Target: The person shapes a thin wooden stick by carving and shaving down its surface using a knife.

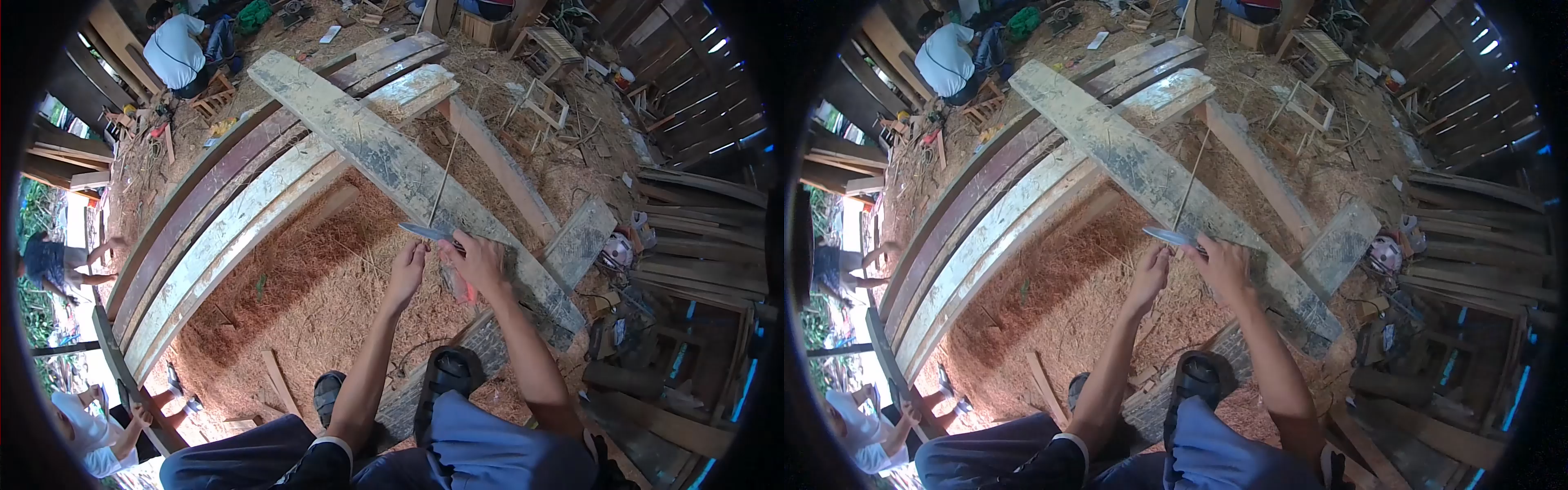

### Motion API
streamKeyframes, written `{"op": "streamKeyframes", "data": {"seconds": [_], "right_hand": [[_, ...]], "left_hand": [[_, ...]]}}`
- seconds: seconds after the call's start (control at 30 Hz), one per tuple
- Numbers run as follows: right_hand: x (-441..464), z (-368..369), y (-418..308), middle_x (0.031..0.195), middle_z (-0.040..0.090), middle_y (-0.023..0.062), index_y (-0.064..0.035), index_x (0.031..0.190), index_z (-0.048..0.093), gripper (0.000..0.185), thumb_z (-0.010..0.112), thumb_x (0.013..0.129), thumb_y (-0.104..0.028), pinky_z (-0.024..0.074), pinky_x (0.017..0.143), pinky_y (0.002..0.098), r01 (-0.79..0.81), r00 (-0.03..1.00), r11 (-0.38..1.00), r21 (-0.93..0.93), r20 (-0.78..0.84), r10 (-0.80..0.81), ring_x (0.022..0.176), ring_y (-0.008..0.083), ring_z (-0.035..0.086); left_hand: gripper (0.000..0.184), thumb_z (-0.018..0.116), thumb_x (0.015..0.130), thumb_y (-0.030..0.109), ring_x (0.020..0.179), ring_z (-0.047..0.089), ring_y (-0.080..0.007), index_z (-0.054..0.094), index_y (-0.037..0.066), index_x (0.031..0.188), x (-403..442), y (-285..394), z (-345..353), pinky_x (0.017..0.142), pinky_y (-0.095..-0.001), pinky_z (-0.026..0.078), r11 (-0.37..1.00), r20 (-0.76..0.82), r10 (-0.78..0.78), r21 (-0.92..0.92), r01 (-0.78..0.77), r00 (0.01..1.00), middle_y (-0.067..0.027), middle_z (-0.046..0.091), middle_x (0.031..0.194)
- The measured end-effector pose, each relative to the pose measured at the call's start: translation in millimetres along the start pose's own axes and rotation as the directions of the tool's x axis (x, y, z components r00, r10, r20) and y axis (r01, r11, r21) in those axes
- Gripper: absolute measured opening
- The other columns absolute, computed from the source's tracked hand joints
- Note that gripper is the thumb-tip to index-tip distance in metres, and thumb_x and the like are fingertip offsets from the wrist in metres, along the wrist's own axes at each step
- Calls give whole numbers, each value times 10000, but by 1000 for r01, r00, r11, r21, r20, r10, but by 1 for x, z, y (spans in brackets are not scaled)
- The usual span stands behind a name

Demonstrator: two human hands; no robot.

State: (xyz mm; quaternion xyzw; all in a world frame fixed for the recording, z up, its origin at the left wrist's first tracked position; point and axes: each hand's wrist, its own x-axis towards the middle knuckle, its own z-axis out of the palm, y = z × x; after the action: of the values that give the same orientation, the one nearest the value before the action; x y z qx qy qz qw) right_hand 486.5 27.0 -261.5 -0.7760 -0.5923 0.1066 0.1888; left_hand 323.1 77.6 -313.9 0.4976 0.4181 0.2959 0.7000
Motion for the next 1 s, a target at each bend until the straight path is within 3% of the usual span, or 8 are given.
{"op": "streamKeyframes", "data": {"seconds": [0.07,0.13,0.43,0.53,0.67,0.73,0.83,1.0], "right_hand": [[1,-3,0,685,661,153,-111,866,626,428,575,931,-531,446,594,494,10,999,1000,2,36,-10,672,389,654],[3,-3,1,667,655,152,-110,856,624,430,580,927,-532,448,577,484,26,999,1000,17,30,-27,650,384,652],[3,-2,-6,670,663,152,-107,840,630,429,605,911,-529,462,556,475,11,1000,1000,-12,-10,-11,641,377,661],[2,0,-8,679,677,127,-131,851,647,391,587,927,-510,465,576,497,7,1000,998,-60,-21,-8,655,366,669],[2,6,-6,680,677,133,-129,855,643,388,578,936,-502,468,554,495,0,998,997,-73,-66,-5,648,368,668],[5,2,-7,681,677,136,-128,851,638,395,570,940,-506,470,548,496,-23,998,1000,2,-65,23,646,368,668],[9,9,-5,690,680,141,-123,852,634,411,556,945,-516,475,553,493,-51,998,997,-64,-29,49,650,368,671],[1,12,-5,722,685,141,-118,902,630,418,531,958,-520,478,565,497,24,997,993,-112,-67,-32,654,370,672]], "left_hand": [[209,446,1053,198,697,444,-82,576,39,1094,6,-2,5,625,-256,374,1000,-13,19,22,-19,1000,-3,504,806],[256,460,1037,137,899,578,-167,582,-24,1195,10,-4,7,843,-329,468,995,-38,44,91,-40,998,-108,653,987],[250,451,1032,135,925,611,-234,589,-38,1150,6,-9,12,841,-361,468,971,-56,177,173,-165,983,-161,648,998],[262,453,1032,148,908,602,-233,586,-44,1150,4,-13,12,837,-368,467,989,-70,32,144,-22,997,-161,634,967],[225,461,1038,187,693,501,-148,582,2,1080,-5,-23,11,638,-305,406,988,-70,94,129,-84,993,-52,531,762],[200,452,1058,256,510,346,-33,556,85,1053,-11,-20,12,447,-216,281,996,-30,65,58,-64,997,75,392,631],[196,451,1058,260,507,326,-30,549,91,1038,-44,9,13,442,-214,260,964,-11,-181,-201,176,983,81,357,626],[196,449,1059,267,495,298,-36,543,98,1032,-46,5,5,441,-226,246,943,25,-238,-234,237,971,81,330,620]]}}
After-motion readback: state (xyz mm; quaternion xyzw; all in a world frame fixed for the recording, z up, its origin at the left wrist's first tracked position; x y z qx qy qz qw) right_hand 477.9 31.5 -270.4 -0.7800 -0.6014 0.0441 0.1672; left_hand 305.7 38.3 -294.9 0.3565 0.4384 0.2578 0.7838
